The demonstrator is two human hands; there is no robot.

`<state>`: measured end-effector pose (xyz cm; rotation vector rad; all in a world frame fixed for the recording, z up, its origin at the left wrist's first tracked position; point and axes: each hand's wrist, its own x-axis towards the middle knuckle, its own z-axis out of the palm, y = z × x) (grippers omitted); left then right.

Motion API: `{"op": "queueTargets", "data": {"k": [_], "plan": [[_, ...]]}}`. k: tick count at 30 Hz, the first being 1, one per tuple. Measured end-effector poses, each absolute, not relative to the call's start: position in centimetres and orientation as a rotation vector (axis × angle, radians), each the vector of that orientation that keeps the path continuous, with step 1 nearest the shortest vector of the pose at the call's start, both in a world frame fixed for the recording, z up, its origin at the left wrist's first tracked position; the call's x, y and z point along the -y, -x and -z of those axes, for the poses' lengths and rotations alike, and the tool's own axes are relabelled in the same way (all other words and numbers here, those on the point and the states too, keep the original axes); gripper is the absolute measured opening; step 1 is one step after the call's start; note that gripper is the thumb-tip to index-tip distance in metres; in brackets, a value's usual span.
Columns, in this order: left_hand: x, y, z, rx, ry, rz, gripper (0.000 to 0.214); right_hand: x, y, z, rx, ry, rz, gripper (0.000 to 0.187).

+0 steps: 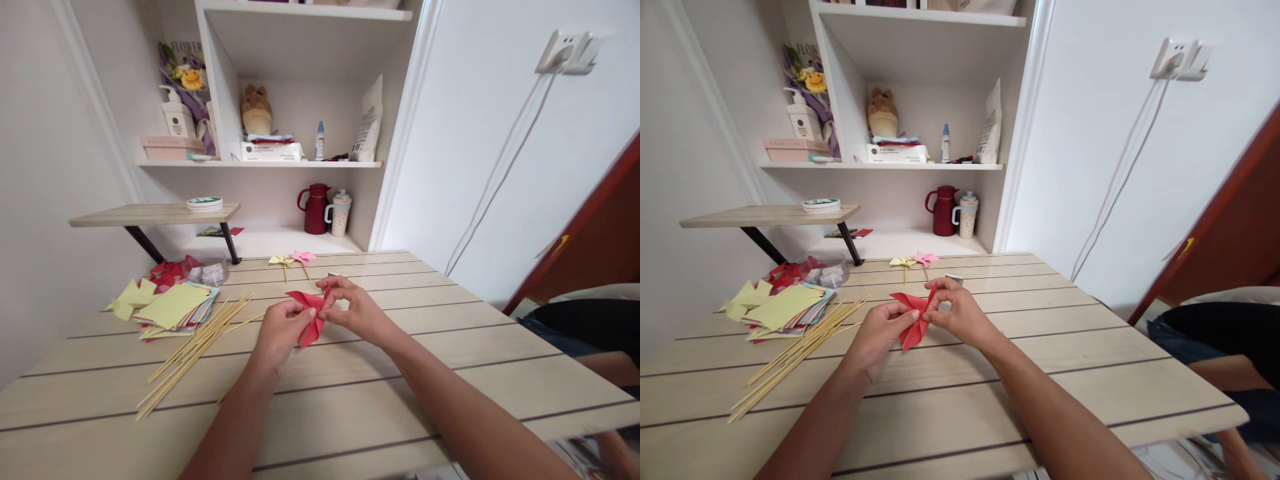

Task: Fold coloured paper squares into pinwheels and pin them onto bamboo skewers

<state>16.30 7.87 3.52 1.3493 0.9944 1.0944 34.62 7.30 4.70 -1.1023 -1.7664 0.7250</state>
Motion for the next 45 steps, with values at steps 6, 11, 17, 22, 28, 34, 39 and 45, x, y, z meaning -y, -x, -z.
{"op": "queueTargets", "data": {"k": [6,11,17,22,28,34,39,45], "plan": [[-7.8,-16.4,-3.7,-1.006,-1.374,-1.092,0.023,-7.2,-34.5,-4.7,1.75,1.103,-0.741,0.013],[-7.6,-16.5,-4.1,-0.997,-1.386,-1.09,0.02,-7.0,-34.4,-5.0,1.72,1.116,-0.756,0.015],[-7.6,-16.5,-4.3,-0.989,-1.347,-1.084,0.021,-6.9,-34.6,-5.2,1.698,1.126,-0.772,0.011],[-7.8,-16.7,-4.1,-0.956,-1.328,-1.08,0.028,-6.8,-34.5,-5.3,1.694,1.133,-0.765,0.013],[-8.0,-16.9,-3.4,-1.054,-1.327,-1.161,0.019,-7.0,-34.5,-5.1,1.718,1.113,-0.697,0.013],[-8.7,-16.6,-3.3,-1.205,-1.454,-1.327,0.013,-7.1,-35.2,-5.5,1.658,1.108,-0.361,0.033],[-8.7,-16.7,-3.4,-1.276,-1.809,-1.474,0.011,-7.0,-34.7,-5.3,1.82,1.11,-0.218,0.047],[-8.2,-17.2,-3.2,-1.227,-2.125,-1.472,0.012,-7.4,-34.2,-4.7,1.918,1.119,-0.116,0.004]]}}
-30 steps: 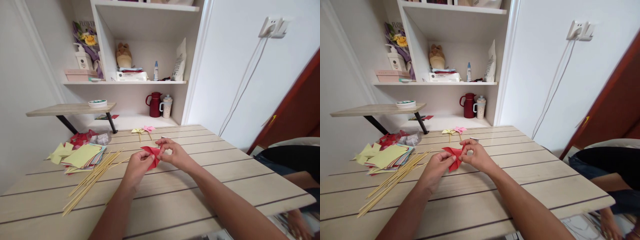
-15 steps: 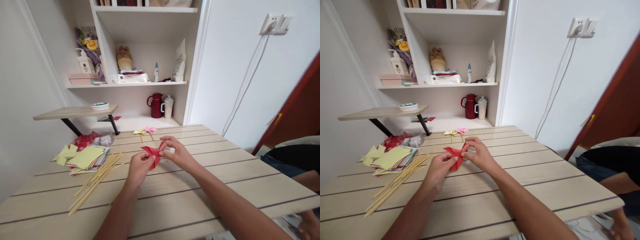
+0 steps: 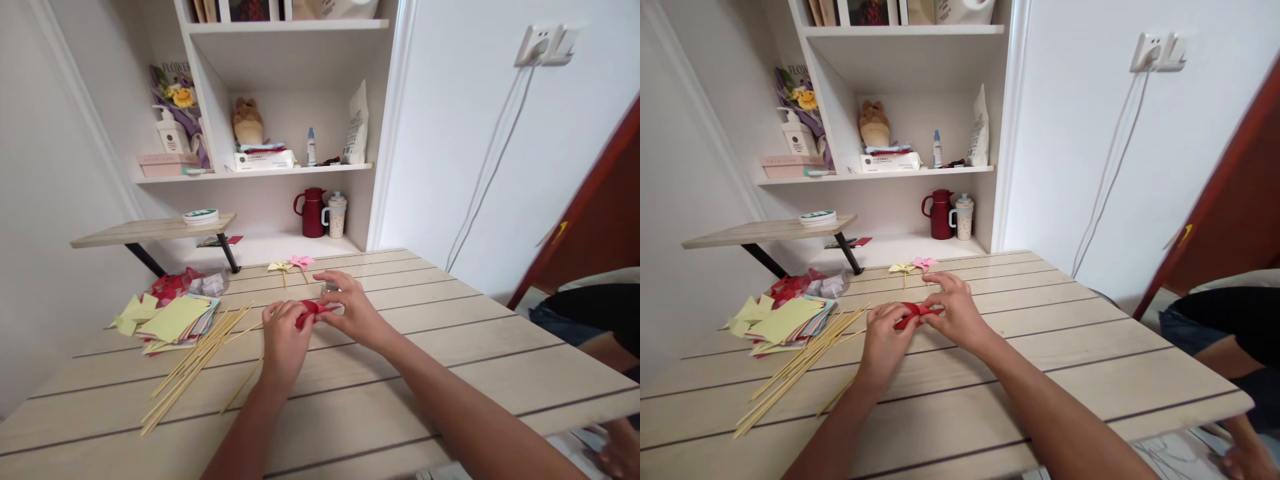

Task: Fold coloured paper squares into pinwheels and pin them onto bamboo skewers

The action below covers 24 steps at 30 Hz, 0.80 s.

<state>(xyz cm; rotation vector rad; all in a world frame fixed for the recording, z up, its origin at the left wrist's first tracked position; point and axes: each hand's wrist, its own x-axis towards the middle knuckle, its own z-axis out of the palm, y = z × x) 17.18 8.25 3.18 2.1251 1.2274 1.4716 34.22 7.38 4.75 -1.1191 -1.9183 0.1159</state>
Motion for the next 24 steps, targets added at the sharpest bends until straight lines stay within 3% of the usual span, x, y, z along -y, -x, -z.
{"op": "queueTargets", "data": {"k": [7,13,17,20,24], "plan": [[-8.4,-17.3,-2.8,-1.25,-2.183,-1.475,0.013,-7.8,-34.2,-4.2,1.908,1.1,-0.112,0.015],[-8.0,-17.5,-3.3,-1.259,-2.09,-1.54,0.01,-7.3,-33.7,-4.7,1.731,1.068,-0.401,0.015],[-8.1,-17.0,-3.6,-1.143,-1.773,-1.729,0.049,-7.2,-34.1,-5.4,1.411,1.009,-0.908,0.007],[-8.5,-16.6,-3.6,-1.083,-1.462,-1.806,0.055,-7.4,-34.5,-5.8,1.213,0.956,-1.099,0.019],[-8.7,-16.6,-3.6,-0.946,-1.155,-1.68,0.059,-7.5,-34.6,-5.9,1.134,0.955,-1.12,0.022]]}}
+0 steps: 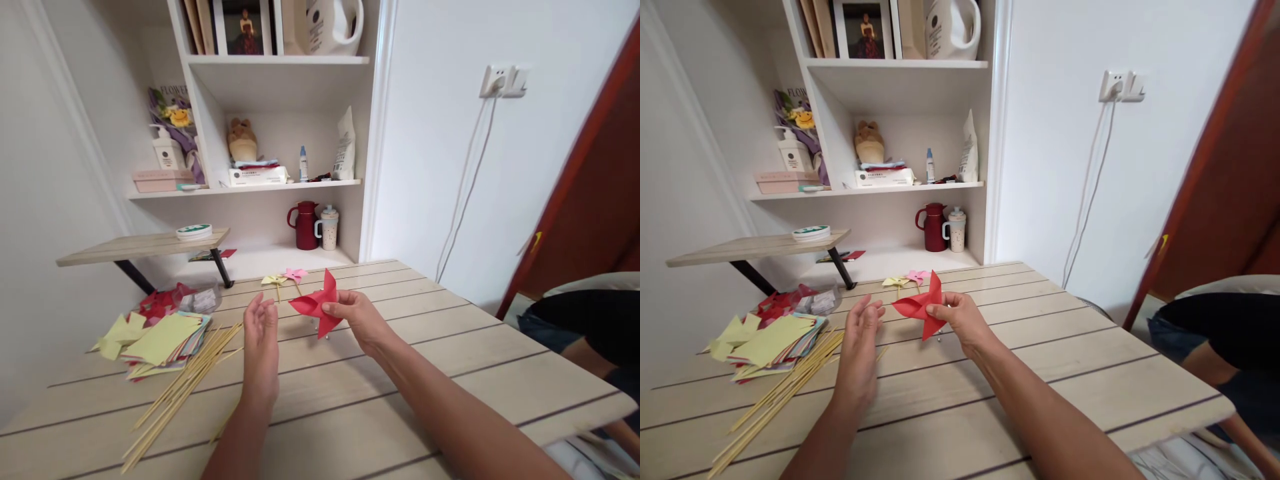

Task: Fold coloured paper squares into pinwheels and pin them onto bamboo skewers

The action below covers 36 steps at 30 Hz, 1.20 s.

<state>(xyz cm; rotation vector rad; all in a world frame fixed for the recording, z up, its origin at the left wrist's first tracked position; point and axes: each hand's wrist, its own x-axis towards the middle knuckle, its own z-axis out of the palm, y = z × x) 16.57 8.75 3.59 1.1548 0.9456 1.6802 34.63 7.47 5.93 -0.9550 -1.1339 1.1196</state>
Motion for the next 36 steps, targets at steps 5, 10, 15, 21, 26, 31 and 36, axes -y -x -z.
{"op": "queueTargets", "data": {"k": [5,10,15,21,26,31,36], "plan": [[-8.3,-17.0,-3.6,-0.785,-1.086,-1.493,0.057,-7.2,-34.3,-5.9,1.167,0.969,-1.131,0.02],[-8.4,-16.6,-3.6,-0.94,-1.247,-1.598,0.052,-7.2,-34.4,-5.7,1.337,1.081,-0.992,0.015],[-8.5,-16.8,-3.4,-1.328,-1.89,-1.635,0.028,-7.4,-35.2,-5.4,1.656,1.157,-0.545,0.006],[-8.6,-17.3,-2.6,-1.359,-2.036,-1.356,0.019,-7.3,-35.9,-5.7,2.0,1.204,-0.224,0.017],[-8.9,-17.1,-2.6,-1.15,-1.965,-1.251,0.006,-7.2,-35.8,-5.6,2.171,1.181,-0.123,0.009],[-8.6,-17.3,-2.9,-1.129,-1.931,-1.119,0.015,-7.1,-35.6,-5.5,2.212,1.171,-0.155,0.009],[-8.3,-17.3,-3.2,-1.118,-1.703,-1.172,0.016,-7.0,-35.4,-5.8,2.149,1.182,-0.191,0.009]]}}
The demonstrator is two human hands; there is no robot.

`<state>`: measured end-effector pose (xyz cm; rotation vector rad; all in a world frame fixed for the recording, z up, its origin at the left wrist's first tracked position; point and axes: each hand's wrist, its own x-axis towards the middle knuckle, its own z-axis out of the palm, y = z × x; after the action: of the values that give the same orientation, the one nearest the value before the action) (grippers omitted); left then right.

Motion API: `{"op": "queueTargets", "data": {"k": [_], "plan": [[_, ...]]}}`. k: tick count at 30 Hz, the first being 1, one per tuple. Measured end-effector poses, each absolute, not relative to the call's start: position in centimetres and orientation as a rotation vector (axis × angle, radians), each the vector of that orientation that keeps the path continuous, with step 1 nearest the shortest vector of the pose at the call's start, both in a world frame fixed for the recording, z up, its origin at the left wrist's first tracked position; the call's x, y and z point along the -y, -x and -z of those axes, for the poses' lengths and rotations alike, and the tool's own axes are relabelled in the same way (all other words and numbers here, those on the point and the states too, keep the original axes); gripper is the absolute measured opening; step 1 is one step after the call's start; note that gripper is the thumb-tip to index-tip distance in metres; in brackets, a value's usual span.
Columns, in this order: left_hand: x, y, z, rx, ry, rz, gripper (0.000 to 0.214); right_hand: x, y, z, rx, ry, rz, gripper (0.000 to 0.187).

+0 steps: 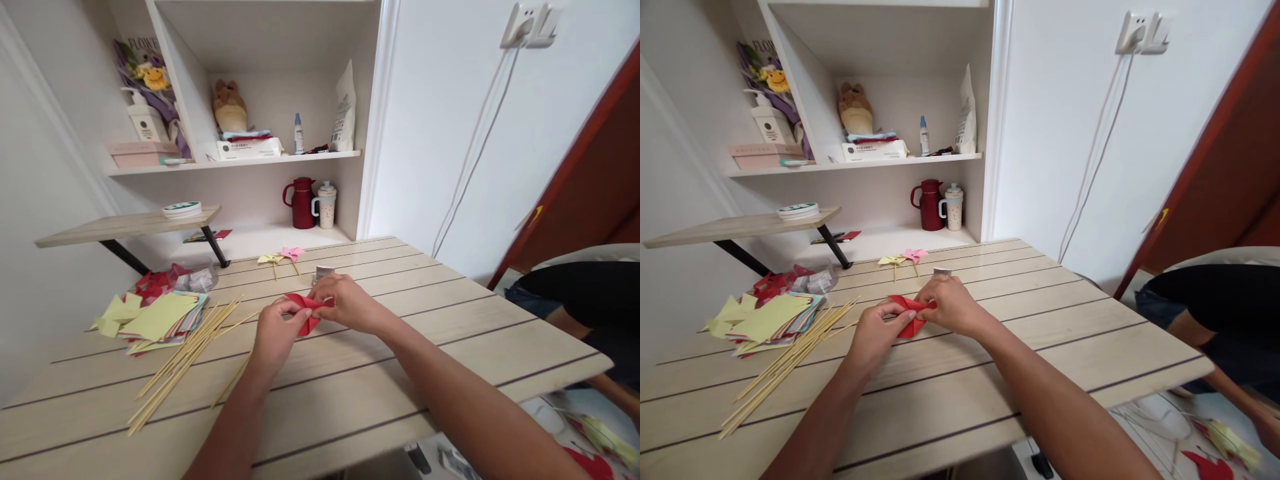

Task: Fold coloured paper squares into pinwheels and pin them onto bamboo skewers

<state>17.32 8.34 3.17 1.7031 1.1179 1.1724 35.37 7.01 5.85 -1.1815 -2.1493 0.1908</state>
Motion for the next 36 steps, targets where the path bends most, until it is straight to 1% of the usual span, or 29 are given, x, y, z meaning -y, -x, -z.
{"op": "queueTargets", "data": {"k": [2,6,9,11,18,23,25,30,33,36], "plan": [[-8.4,-17.2,-3.0,-1.099,-1.494,-1.196,0.02,-6.9,-35.3,-6.0,2.044,1.204,-0.213,0.001],[-9.0,-16.5,-2.5,-1.043,-1.069,-1.322,0.027,-6.6,-35.3,-6.3,1.792,1.123,-0.112,0.027],[-9.4,-16.1,-2.4,-0.973,-0.816,-1.396,0.029,-6.3,-35.0,-6.2,1.744,1.032,0.008,0.03],[-9.5,-15.9,-2.6,-0.928,-0.72,-1.414,0.032,-6.2,-34.6,-5.8,1.78,1.011,0.002,0.029],[-9.2,-15.9,-2.8,-0.899,-0.685,-1.454,0.034,-6.3,-33.0,-4.7,1.829,1.081,-0.266,0.026],[-9.0,-16.0,-2.7,-0.857,-0.745,-1.496,0.03,-6.0,-32.6,-5.0,1.769,1.171,-0.366,0.025],[-8.9,-16.1,-2.9,-0.852,-0.751,-1.49,0.03,-5.9,-32.4,-5.0,1.771,1.213,-0.386,0.029],[-8.4,-16.4,-3.4,-0.851,-0.743,-1.468,0.029,-6.1,-31.9,-4.3,1.82,1.331,-0.333,0.048],[-8.3,-16.4,-3.5,-0.843,-0.746,-1.463,0.03,-6.3,-32.0,-4.0,1.812,1.358,-0.319,0.044],[-8.5,-16.3,-3.4,-0.837,-0.739,-1.474,0.03,-6.4,-32.3,-4.0,1.819,1.212,-0.339,0.042]]}}
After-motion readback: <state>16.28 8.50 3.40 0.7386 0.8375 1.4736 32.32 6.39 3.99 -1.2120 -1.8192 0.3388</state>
